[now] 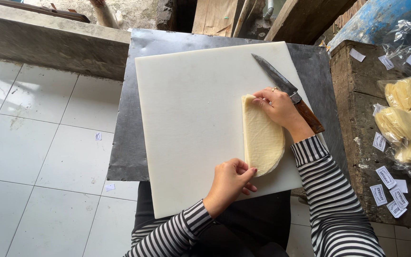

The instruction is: The person separates thin, round dough sheets on a white cutting board, then uses a knife to cut the stack in half and folds the pieces. The person continues to cut the folded stack into smaller portions.

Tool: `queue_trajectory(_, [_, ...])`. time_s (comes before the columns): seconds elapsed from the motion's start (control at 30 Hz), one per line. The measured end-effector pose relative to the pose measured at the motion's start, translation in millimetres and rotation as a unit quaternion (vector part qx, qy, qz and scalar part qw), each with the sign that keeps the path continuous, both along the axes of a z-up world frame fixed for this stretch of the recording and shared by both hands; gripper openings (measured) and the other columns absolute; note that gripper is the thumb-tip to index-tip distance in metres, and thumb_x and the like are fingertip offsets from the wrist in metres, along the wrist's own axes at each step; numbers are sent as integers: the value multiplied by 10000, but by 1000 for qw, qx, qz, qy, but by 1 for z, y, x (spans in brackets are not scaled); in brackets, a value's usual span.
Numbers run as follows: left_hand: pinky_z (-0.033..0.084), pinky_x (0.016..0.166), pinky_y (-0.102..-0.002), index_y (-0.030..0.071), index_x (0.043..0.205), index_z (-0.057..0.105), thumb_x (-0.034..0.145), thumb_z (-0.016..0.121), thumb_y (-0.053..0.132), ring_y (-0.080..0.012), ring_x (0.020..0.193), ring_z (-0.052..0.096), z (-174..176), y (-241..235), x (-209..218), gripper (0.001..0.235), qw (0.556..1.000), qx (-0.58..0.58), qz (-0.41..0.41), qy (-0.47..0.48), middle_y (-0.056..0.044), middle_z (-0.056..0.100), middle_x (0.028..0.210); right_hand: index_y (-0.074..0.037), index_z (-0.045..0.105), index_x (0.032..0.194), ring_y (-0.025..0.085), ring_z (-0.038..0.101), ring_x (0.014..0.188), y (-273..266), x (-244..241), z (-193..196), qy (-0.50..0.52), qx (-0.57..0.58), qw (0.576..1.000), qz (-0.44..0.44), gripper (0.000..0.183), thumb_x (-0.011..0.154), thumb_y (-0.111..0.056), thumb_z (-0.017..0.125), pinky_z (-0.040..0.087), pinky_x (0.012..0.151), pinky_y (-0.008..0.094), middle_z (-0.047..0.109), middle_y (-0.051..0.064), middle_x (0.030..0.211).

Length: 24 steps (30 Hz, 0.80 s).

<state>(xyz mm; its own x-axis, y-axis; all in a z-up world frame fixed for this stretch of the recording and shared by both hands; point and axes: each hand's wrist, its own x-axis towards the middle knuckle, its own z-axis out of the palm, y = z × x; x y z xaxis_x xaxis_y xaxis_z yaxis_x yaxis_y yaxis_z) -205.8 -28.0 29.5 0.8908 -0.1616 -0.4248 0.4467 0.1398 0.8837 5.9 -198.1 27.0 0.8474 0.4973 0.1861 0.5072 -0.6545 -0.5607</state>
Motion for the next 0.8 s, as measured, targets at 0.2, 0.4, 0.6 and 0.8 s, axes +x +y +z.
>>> queue_trajectory(0.2, [601,470,-262,-59,957,644,958,680,180,-189,610,754,2,1,2,243,1000,8,-9,2,-132,728,773,-72,735,1142,214,677,879,4,-5,2,-14,-20,1000,-8,281,988,-304,698,554,795,347,719,96,1028])
queue_trajectory(0.4, [589,445,-287,-60,1102,518,936,680,148,-203,591,747,9,3,2,311,1000,-1,5,-7,-113,698,748,-141,575,1415,308,558,1283,2,-26,10,-161,-111,980,34,417,1064,-367,576,531,1069,454,540,113,1450])
queue_trajectory(0.6, [584,416,-296,-54,1152,455,952,651,125,-199,525,714,11,2,0,333,999,40,-13,-26,-103,638,659,-299,373,1571,321,135,1545,3,-47,-2,-37,-231,971,43,646,999,-597,341,122,1204,597,220,57,1679])
queue_trajectory(0.8, [578,400,-304,-44,1130,445,944,637,111,-184,492,696,14,1,1,309,998,50,-12,-36,-95,637,634,-221,348,1586,362,197,1519,-2,-22,-2,8,-236,967,92,671,1009,-550,445,170,1156,630,273,135,1652])
